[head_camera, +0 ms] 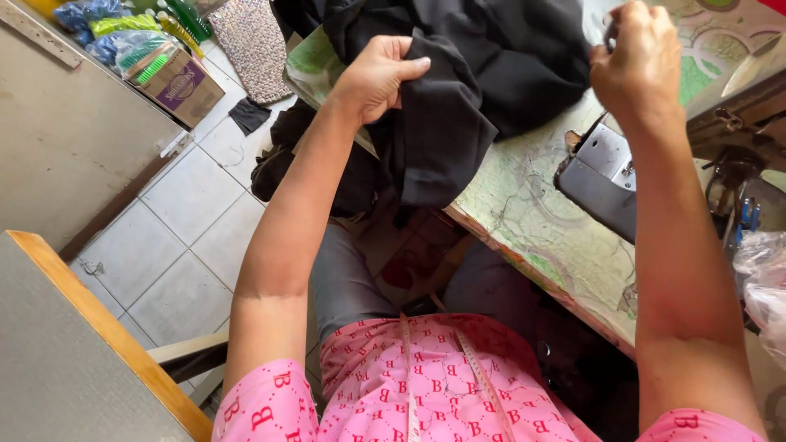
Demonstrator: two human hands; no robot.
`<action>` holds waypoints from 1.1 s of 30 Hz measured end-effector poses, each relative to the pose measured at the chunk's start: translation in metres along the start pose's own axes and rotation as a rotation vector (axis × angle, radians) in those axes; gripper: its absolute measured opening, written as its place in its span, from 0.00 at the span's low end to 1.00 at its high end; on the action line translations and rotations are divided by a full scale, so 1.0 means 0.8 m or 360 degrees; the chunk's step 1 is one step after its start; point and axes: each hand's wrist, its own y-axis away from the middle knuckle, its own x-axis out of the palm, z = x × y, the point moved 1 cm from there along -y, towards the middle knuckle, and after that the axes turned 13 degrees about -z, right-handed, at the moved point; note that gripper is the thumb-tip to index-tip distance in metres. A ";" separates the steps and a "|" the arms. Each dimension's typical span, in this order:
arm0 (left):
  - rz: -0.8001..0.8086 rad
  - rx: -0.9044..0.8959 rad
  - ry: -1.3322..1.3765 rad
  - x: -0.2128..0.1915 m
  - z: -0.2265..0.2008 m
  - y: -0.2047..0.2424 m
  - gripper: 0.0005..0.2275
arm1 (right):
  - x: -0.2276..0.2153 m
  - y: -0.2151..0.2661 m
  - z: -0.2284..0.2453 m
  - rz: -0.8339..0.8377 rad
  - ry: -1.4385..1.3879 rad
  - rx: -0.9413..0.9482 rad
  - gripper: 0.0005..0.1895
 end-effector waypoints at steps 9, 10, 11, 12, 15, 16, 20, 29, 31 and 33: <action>0.0255 0.0330 -0.0314 0.053 -0.021 0.043 0.09 | -0.024 -0.015 0.154 0.0690 -0.1500 0.0434 0.11; 0.0321 0.0488 -0.0027 0.052 -0.012 0.040 0.10 | -0.010 -0.010 0.160 0.0823 -0.1455 0.0594 0.10; 0.0307 0.0483 -0.0025 0.050 -0.008 0.051 0.10 | -0.008 -0.007 0.156 0.0836 -0.1461 0.0592 0.10; 0.0054 0.0396 -0.0344 0.046 -0.003 0.062 0.12 | -0.006 -0.004 0.152 0.0710 -0.1335 0.0588 0.16; 0.0014 0.0305 -0.0604 0.049 0.010 0.106 0.16 | -0.016 -0.006 0.146 0.0498 -0.1338 0.0515 0.11; 0.0225 0.0310 -0.0549 0.053 0.014 0.125 0.16 | -0.022 -0.007 0.145 0.0408 -0.1470 0.0447 0.03; 0.0320 0.0178 -0.0542 0.034 0.034 0.152 0.05 | 0.012 0.014 0.090 0.0377 -0.1491 0.0646 0.10; -0.0066 -0.0247 -0.0493 0.009 0.081 0.155 0.13 | 0.037 0.080 0.046 0.0709 -0.0477 0.0246 0.18; -0.0011 -0.0179 -0.0435 0.013 0.076 0.156 0.02 | 0.015 0.073 0.043 0.0380 -0.0471 0.0071 0.17; -0.0035 -0.0145 -0.0477 0.017 0.071 0.159 0.03 | -0.021 0.074 0.052 0.0337 -0.0459 0.0001 0.17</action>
